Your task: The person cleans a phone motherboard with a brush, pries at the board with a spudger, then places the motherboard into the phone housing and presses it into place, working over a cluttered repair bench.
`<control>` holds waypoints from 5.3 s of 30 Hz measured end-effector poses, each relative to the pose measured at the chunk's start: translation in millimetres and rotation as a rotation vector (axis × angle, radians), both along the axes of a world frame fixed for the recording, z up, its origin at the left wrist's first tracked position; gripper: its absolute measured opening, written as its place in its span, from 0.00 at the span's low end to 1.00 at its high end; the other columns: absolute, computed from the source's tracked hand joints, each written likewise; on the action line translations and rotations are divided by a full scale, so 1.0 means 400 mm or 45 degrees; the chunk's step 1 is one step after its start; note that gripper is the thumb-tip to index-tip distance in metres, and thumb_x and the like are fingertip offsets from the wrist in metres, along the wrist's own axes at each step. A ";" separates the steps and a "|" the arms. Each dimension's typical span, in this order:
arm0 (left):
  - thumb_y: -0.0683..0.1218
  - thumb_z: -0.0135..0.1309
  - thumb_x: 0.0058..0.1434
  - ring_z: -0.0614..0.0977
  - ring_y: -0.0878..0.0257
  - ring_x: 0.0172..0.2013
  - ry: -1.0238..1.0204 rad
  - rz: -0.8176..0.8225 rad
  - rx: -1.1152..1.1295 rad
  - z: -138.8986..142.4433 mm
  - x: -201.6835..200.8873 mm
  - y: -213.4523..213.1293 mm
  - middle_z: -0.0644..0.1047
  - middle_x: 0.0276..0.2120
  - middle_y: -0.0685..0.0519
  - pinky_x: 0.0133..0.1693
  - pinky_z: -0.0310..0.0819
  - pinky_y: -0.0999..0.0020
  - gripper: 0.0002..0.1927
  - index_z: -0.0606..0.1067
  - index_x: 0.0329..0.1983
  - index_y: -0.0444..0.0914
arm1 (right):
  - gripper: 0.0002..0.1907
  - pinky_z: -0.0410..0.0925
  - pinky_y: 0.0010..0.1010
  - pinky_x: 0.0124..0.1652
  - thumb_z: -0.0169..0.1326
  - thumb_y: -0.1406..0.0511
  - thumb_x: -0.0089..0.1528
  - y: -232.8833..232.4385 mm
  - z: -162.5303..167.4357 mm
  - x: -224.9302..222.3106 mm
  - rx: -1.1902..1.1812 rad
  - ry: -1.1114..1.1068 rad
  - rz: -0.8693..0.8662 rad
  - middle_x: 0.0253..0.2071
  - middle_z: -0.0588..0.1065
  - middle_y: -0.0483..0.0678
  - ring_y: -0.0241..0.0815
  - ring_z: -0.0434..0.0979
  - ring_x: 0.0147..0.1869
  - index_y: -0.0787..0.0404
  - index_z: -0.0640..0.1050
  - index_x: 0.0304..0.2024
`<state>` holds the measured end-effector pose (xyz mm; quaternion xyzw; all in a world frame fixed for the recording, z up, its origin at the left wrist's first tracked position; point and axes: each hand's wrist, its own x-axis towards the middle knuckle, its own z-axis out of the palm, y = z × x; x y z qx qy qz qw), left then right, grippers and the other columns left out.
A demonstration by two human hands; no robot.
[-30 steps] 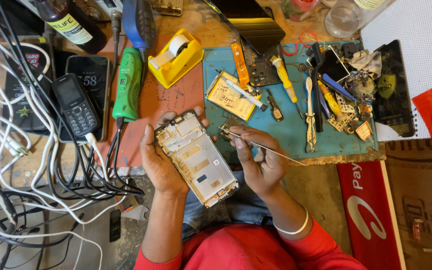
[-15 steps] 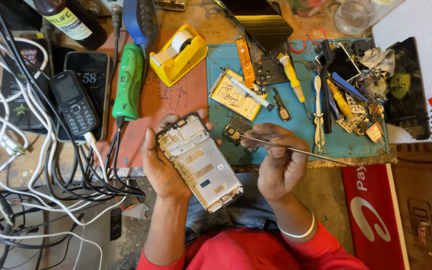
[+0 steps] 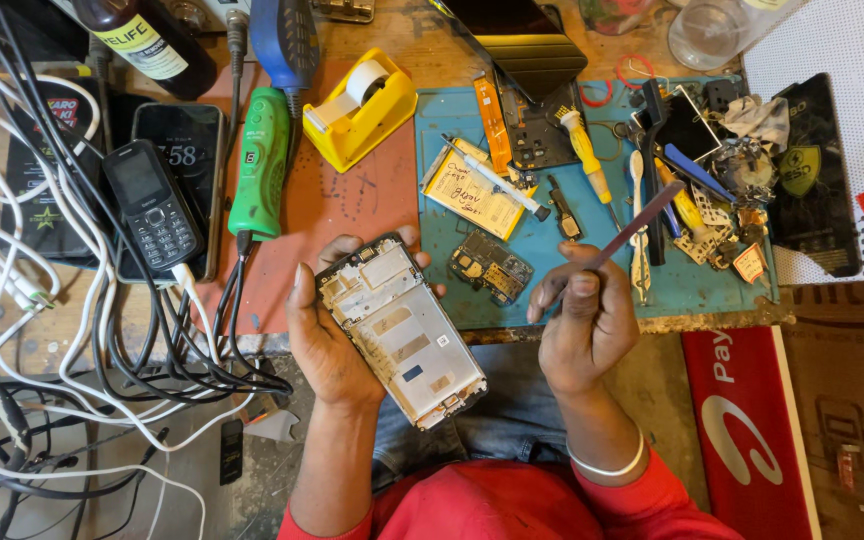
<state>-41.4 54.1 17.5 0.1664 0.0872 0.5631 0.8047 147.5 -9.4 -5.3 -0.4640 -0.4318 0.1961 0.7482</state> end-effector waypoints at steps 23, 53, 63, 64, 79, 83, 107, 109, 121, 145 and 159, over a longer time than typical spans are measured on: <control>0.58 0.42 0.72 0.78 0.42 0.55 -0.112 -0.192 -0.091 0.016 0.050 0.032 0.74 0.58 0.34 0.56 0.74 0.37 0.23 0.72 0.59 0.38 | 0.10 0.81 0.41 0.47 0.50 0.68 0.76 -0.001 -0.002 -0.005 0.091 -0.035 -0.037 0.53 0.77 0.61 0.49 0.81 0.53 0.67 0.69 0.57; 0.62 0.43 0.68 0.76 0.45 0.57 -0.160 0.027 -0.084 -0.012 0.024 0.009 0.74 0.58 0.38 0.60 0.70 0.41 0.39 0.65 0.73 0.32 | 0.07 0.77 0.32 0.50 0.63 0.76 0.63 0.031 0.098 0.005 0.030 -0.399 0.177 0.46 0.78 0.58 0.46 0.83 0.48 0.71 0.79 0.44; 0.63 0.40 0.69 0.79 0.45 0.53 -0.103 -0.249 -0.035 -0.004 0.033 0.022 0.76 0.55 0.35 0.57 0.74 0.44 0.41 0.64 0.70 0.25 | 0.07 0.79 0.38 0.54 0.60 0.72 0.68 0.019 0.113 -0.014 0.072 -0.230 0.316 0.47 0.79 0.59 0.48 0.83 0.53 0.70 0.76 0.45; 0.63 0.39 0.69 0.79 0.46 0.53 -0.101 -0.245 -0.035 -0.004 0.035 0.024 0.76 0.55 0.35 0.58 0.73 0.47 0.41 0.64 0.70 0.24 | 0.08 0.79 0.39 0.55 0.61 0.72 0.68 0.022 0.119 -0.017 0.101 -0.228 0.333 0.48 0.80 0.60 0.48 0.83 0.54 0.70 0.75 0.45; 0.62 0.36 0.68 0.81 0.49 0.53 -0.066 -0.264 -0.054 -0.007 0.037 0.026 0.77 0.55 0.36 0.60 0.73 0.57 0.43 0.62 0.72 0.22 | 0.08 0.76 0.37 0.53 0.63 0.74 0.61 0.049 0.168 -0.049 0.009 -0.802 0.204 0.40 0.82 0.57 0.52 0.83 0.52 0.67 0.77 0.39; 0.62 0.38 0.69 0.79 0.47 0.54 -0.170 -0.286 -0.046 -0.001 0.038 0.022 0.76 0.55 0.36 0.59 0.73 0.48 0.41 0.63 0.71 0.24 | 0.08 0.79 0.41 0.50 0.61 0.70 0.66 0.052 0.137 -0.027 0.177 -0.384 0.167 0.43 0.79 0.60 0.49 0.84 0.48 0.68 0.75 0.42; 0.65 0.36 0.79 0.77 0.45 0.58 -0.133 -0.117 -0.122 0.017 0.051 0.016 0.72 0.61 0.33 0.57 0.74 0.40 0.30 0.64 0.70 0.39 | 0.15 0.69 0.33 0.40 0.71 0.64 0.65 -0.034 0.184 0.085 -0.710 -1.170 -0.136 0.42 0.76 0.49 0.44 0.77 0.40 0.61 0.83 0.52; 0.65 0.36 0.79 0.77 0.46 0.59 -0.154 -0.143 -0.121 0.017 0.051 0.017 0.72 0.62 0.34 0.57 0.74 0.38 0.30 0.64 0.70 0.40 | 0.20 0.68 0.36 0.42 0.71 0.63 0.61 -0.030 0.182 0.061 -0.680 -1.341 -0.121 0.45 0.75 0.50 0.48 0.77 0.44 0.63 0.82 0.53; 0.65 0.36 0.78 0.77 0.45 0.58 -0.121 -0.136 -0.099 0.019 0.049 0.016 0.71 0.61 0.33 0.56 0.75 0.39 0.30 0.65 0.70 0.40 | 0.15 0.59 0.22 0.29 0.69 0.70 0.60 -0.025 0.136 0.054 -0.847 -0.651 0.069 0.29 0.72 0.44 0.31 0.65 0.29 0.68 0.78 0.45; 0.59 0.32 0.81 0.76 0.47 0.61 -0.037 -0.070 0.033 0.000 0.062 0.018 0.73 0.61 0.34 0.65 0.70 0.50 0.29 0.66 0.67 0.31 | 0.18 0.72 0.23 0.55 0.62 0.74 0.68 0.048 0.187 -0.072 -0.505 -0.135 0.443 0.50 0.81 0.50 0.35 0.81 0.55 0.66 0.70 0.57; 0.60 0.31 0.80 0.77 0.46 0.60 -0.055 -0.096 0.011 -0.007 0.061 0.013 0.72 0.62 0.33 0.63 0.72 0.49 0.29 0.66 0.67 0.32 | 0.25 0.65 0.20 0.43 0.69 0.73 0.62 0.042 0.183 -0.089 -0.506 -0.371 0.353 0.46 0.78 0.45 0.27 0.72 0.41 0.67 0.72 0.59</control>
